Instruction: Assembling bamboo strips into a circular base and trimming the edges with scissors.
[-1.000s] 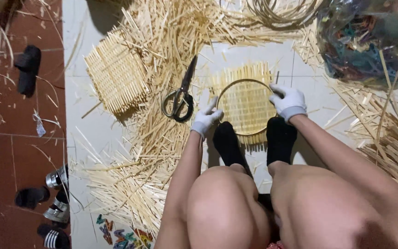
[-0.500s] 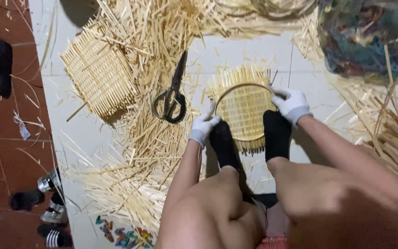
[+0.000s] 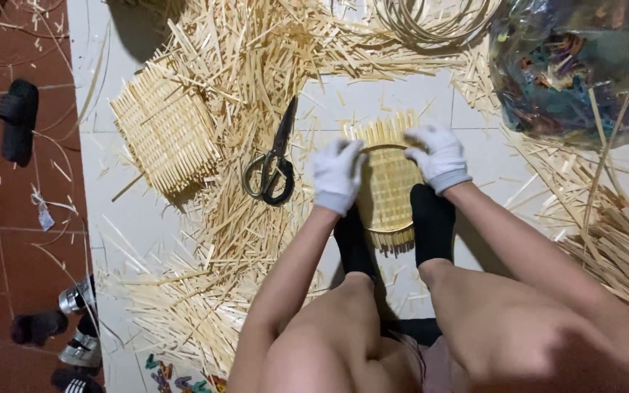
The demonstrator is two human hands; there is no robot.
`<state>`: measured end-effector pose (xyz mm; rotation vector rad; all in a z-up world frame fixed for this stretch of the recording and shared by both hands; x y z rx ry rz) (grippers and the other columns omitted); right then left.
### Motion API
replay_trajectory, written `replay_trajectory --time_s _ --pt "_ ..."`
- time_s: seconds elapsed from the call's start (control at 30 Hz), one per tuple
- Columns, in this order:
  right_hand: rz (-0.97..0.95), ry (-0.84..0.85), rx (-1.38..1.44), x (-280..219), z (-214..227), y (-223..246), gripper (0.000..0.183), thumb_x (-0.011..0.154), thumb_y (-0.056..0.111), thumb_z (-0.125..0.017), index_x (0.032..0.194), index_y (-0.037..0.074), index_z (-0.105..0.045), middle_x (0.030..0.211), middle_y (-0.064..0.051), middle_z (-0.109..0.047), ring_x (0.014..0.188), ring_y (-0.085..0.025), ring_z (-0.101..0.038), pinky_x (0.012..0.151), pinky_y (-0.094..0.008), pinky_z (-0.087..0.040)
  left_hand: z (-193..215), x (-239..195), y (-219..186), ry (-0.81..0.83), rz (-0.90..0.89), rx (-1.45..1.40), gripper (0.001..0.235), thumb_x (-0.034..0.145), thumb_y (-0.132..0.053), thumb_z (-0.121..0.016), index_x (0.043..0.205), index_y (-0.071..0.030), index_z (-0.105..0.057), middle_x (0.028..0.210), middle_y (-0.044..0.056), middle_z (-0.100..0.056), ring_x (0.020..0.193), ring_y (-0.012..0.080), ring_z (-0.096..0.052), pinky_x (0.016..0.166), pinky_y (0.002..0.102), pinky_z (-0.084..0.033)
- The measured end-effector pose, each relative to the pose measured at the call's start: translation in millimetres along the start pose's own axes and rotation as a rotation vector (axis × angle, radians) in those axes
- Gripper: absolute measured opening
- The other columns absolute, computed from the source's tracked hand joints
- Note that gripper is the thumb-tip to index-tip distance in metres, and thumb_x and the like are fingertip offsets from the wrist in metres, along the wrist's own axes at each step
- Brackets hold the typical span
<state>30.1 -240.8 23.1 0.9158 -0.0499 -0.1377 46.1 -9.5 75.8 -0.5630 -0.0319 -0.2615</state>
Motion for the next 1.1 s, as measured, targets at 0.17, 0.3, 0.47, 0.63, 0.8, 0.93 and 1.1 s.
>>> replay_trajectory --time_s 0.17,0.3,0.47,0.63,0.8,0.93,1.1 --pt "0.160 0.085 -0.068 0 -29 -13 0.026 0.088 0.014 -0.076 0.113 0.017 -0.078 0.101 -0.009 -0.072 0.100 -0.032 -0.064 0.089 -0.040 -0.052 -45 17 14 0.045 -0.281 0.045 0.033 0.089 -0.014 -0.071 0.122 -0.016 -0.068 0.112 0.008 -0.064 0.108 0.0296 -0.059 0.093 0.045 -0.048" --pt "-0.002 0.150 0.045 2 -44 -30 0.024 0.093 0.014 -0.069 0.115 0.018 -0.076 0.105 -0.007 -0.072 0.098 -0.028 -0.067 0.088 -0.040 -0.053 -80 20 38 0.099 -0.229 -0.033 0.036 0.084 -0.007 -0.070 0.119 -0.018 -0.070 0.110 0.006 -0.066 0.107 0.0309 -0.059 0.093 0.043 -0.049" --pt "0.195 0.003 -0.231 2 -45 12 0.018 0.088 0.014 -0.069 0.106 0.015 -0.074 0.099 -0.014 -0.069 0.098 -0.037 -0.063 0.086 -0.048 -0.051 -73 34 42 0.116 -0.114 -0.215 0.029 0.082 -0.005 -0.069 0.108 -0.018 -0.076 0.107 0.008 -0.069 0.104 0.0319 -0.064 0.090 0.041 -0.053" --pt "0.110 0.080 -0.365 0 -59 22 0.026 0.104 0.027 -0.054 0.117 0.008 -0.067 0.103 -0.020 -0.068 0.095 -0.042 -0.063 0.082 -0.054 -0.050 -80 22 45 0.150 -0.042 -0.413 0.025 0.086 -0.010 -0.071 0.110 -0.016 -0.075 0.110 0.009 -0.070 0.104 0.0314 -0.066 0.090 0.041 -0.055" --pt "-0.133 0.308 -0.444 11 -61 16 0.045 0.108 0.042 -0.034 0.117 0.015 -0.069 0.106 -0.021 -0.071 0.093 -0.045 -0.067 0.081 -0.058 -0.051 -99 17 40 0.056 -0.109 -0.023 0.029 0.086 -0.014 -0.070 0.115 -0.017 -0.070 0.098 0.011 -0.068 0.098 0.0347 -0.063 0.089 0.046 -0.051" --pt "-0.089 0.293 -0.470 14 -62 12 0.045 0.108 0.041 -0.037 0.115 0.011 -0.070 0.106 -0.022 -0.071 0.089 -0.046 -0.067 0.078 -0.058 -0.052 -101 16 34 0.041 -0.131 0.067 0.029 0.083 -0.011 -0.068 0.112 -0.016 -0.067 0.097 0.010 -0.067 0.097 0.0332 -0.062 0.090 0.045 -0.050" --pt "-0.158 0.332 -0.429 20 -62 16 0.048 0.108 0.043 -0.038 0.109 0.010 -0.073 0.098 -0.023 -0.072 0.091 -0.045 -0.068 0.083 -0.057 -0.052 -114 25 45 0.115 -0.057 0.086 0.031 0.073 -0.009 -0.067 0.103 -0.014 -0.066 0.099 0.011 -0.069 0.100 0.0344 -0.062 0.090 0.046 -0.050"
Point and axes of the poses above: each hand's wrist, its own x-axis towards the middle knuckle, its own z-axis out of the back of the hand, y = z × x, the point moved 2 cm from there along x, towards the middle knuckle
